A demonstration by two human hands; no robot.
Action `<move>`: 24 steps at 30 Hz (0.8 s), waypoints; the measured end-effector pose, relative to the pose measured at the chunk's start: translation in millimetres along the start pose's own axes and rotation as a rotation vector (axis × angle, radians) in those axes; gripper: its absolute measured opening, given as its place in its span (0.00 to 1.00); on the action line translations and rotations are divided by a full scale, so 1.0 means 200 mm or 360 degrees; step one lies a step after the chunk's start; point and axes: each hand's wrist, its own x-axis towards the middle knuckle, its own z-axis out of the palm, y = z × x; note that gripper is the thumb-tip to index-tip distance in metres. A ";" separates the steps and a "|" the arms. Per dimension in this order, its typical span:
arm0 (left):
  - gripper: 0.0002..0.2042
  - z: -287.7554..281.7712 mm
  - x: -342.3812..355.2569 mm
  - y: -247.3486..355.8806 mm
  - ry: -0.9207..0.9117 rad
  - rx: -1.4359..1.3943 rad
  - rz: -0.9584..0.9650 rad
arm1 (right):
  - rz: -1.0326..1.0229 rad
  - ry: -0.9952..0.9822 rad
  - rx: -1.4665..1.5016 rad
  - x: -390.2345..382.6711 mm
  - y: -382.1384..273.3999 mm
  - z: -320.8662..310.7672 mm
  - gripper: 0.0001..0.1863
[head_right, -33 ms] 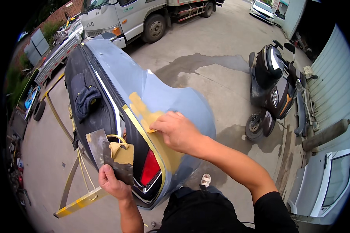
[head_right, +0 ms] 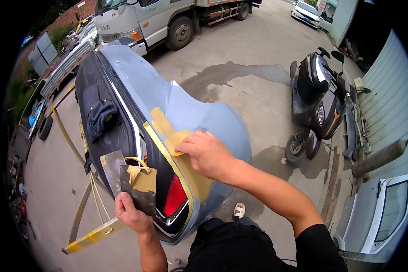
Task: The person applies a yellow body filler to a gray car bumper using a spreader and a yellow sponge. The person repeatedly scoops filler from the spreader and spreads it over the taped-off area of the bumper.
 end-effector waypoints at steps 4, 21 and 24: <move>0.12 0.02 -0.01 0.01 0.0006 0.0054 0.0012 | 0.0017 -0.0052 -0.0052 -0.13 -0.04 0.01 0.17; 0.12 0.00 0.00 0.01 -0.0053 0.0048 0.0008 | -0.0128 0.0043 -0.0095 0.15 0.02 0.03 0.15; 0.12 0.00 0.00 0.02 -0.0040 0.0052 0.0016 | -0.0125 0.0017 -0.0049 0.09 0.01 0.05 0.16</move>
